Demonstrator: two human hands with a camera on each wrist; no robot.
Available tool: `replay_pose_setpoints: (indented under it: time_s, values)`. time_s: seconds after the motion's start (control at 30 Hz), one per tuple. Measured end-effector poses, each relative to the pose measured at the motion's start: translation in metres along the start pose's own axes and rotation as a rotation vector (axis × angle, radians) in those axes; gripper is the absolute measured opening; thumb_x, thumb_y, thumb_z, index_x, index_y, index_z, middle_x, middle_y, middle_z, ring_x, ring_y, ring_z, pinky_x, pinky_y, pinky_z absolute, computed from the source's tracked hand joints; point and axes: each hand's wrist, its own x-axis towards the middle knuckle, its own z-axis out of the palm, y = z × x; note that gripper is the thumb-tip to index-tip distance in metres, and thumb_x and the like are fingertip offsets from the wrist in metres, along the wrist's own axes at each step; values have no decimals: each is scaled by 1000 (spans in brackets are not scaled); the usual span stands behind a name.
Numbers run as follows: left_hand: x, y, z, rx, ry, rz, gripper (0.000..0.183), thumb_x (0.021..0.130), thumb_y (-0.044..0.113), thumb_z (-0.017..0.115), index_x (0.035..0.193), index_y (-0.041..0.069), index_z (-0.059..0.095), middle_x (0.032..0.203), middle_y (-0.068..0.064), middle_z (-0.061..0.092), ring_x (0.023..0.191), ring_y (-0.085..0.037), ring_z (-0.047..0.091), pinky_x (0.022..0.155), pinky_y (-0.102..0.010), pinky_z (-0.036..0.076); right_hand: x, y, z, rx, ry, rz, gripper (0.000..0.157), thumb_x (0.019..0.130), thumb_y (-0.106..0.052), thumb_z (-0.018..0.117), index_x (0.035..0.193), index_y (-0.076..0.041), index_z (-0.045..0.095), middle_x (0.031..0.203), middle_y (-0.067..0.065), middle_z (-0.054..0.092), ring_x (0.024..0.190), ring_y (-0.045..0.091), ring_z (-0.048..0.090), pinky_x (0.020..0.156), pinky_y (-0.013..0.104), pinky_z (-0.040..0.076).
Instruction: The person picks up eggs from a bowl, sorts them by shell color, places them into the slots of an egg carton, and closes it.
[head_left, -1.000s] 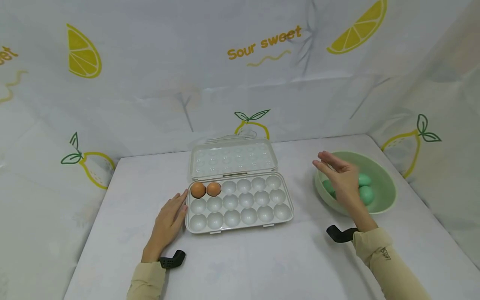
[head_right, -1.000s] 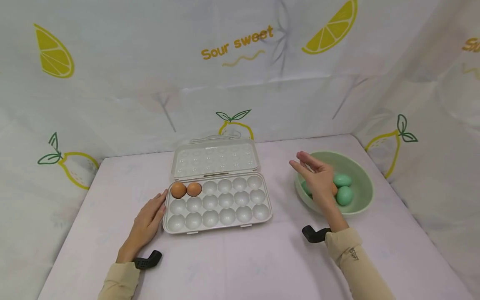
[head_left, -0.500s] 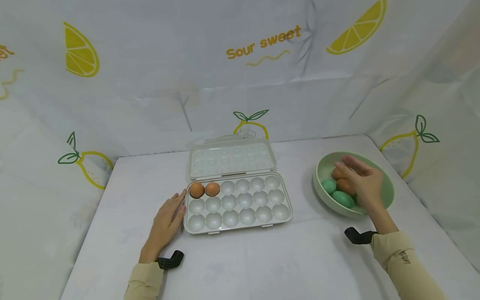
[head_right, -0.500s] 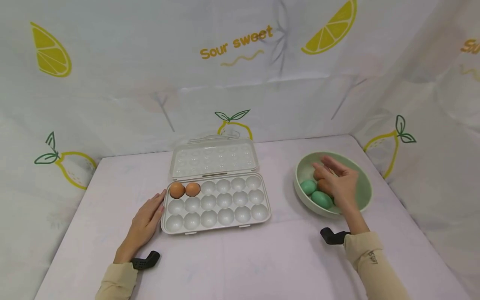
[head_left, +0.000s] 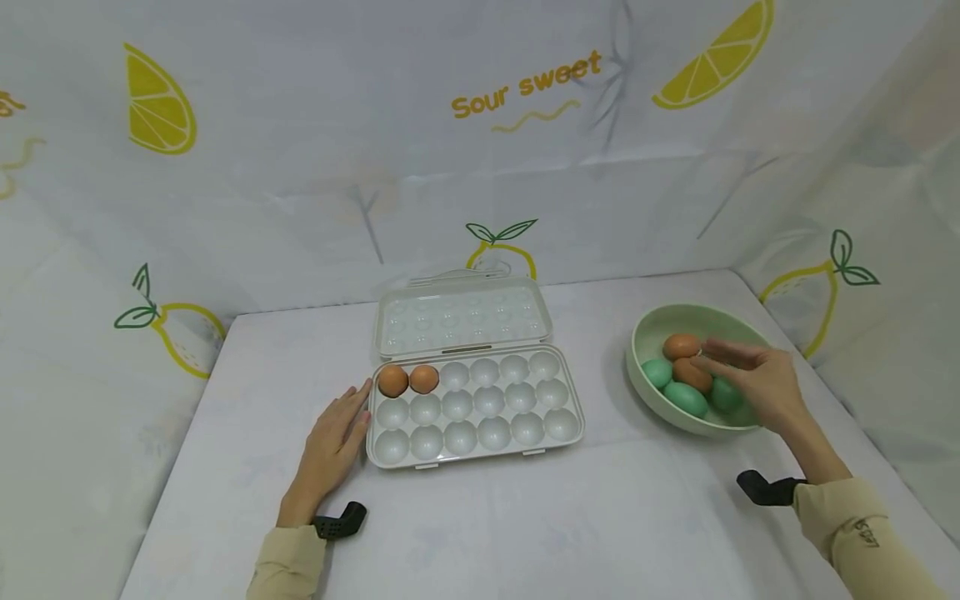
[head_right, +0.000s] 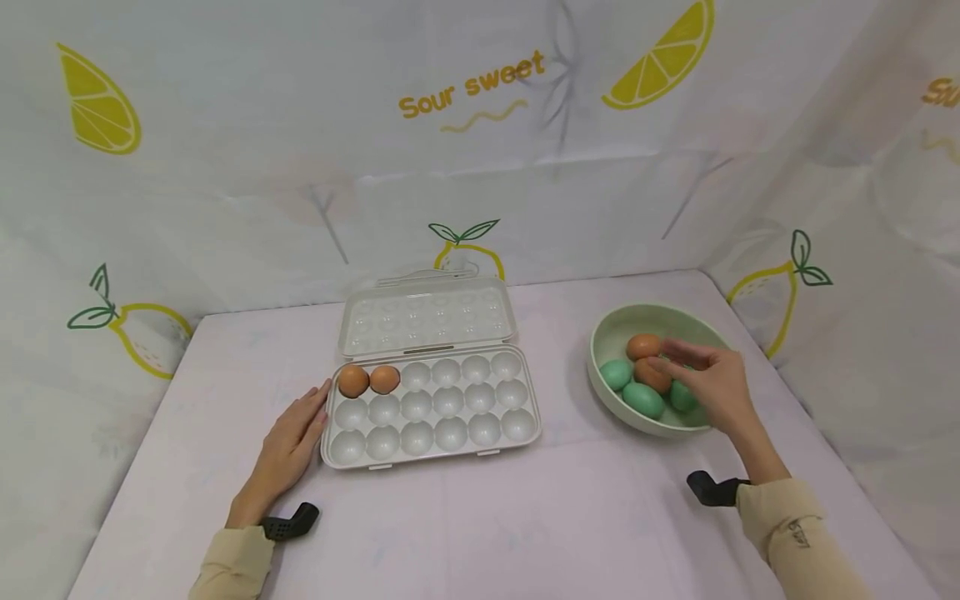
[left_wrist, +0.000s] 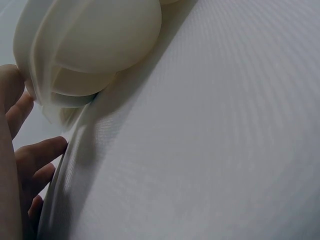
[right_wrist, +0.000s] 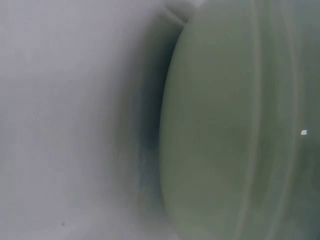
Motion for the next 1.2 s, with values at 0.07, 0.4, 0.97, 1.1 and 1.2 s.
replay_pose_setpoints:
  time_s: [0.07, 0.4, 0.97, 1.1, 1.2]
  values:
    - [0, 0, 0, -2, -1, -2, 50, 106, 19, 52, 154, 12, 47, 153, -14, 55, 143, -43, 49, 122, -60, 33, 1, 2, -1, -52, -65, -7, 65, 93, -38, 75, 140, 4, 58, 95, -47, 58, 97, -27, 45, 75, -2, 40]
    - [-2, 1, -1, -6, 7, -3, 49, 105, 18, 52, 154, 10, 47, 152, -15, 55, 142, -44, 50, 121, -62, 33, 8, 0, 5, -106, -172, -87, 61, 93, -23, 77, 138, 13, 56, 109, -16, 74, 93, -28, 48, 75, 0, 43]
    - [0, 0, 1, -8, 7, -3, 49, 105, 19, 52, 154, 12, 48, 152, -14, 56, 141, -44, 50, 121, -61, 34, 15, -3, 11, -170, -279, -40, 71, 91, -28, 80, 144, 9, 51, 140, 33, 57, 94, -24, 47, 77, 2, 45]
    - [0, 0, 0, 0, 7, -2, 49, 105, 19, 53, 153, 12, 48, 151, -15, 56, 141, -44, 51, 121, -61, 34, 16, -2, 15, -213, -263, -53, 71, 88, -31, 82, 141, 9, 55, 133, 33, 63, 90, -20, 50, 75, 5, 46]
    - [0, 0, 0, 1, 10, 1, 49, 105, 19, 53, 153, 12, 48, 151, -14, 57, 141, -43, 51, 121, -61, 35, 15, -2, 17, -230, -248, -74, 69, 88, -31, 83, 138, 10, 58, 128, 32, 67, 87, -18, 53, 74, 7, 49]
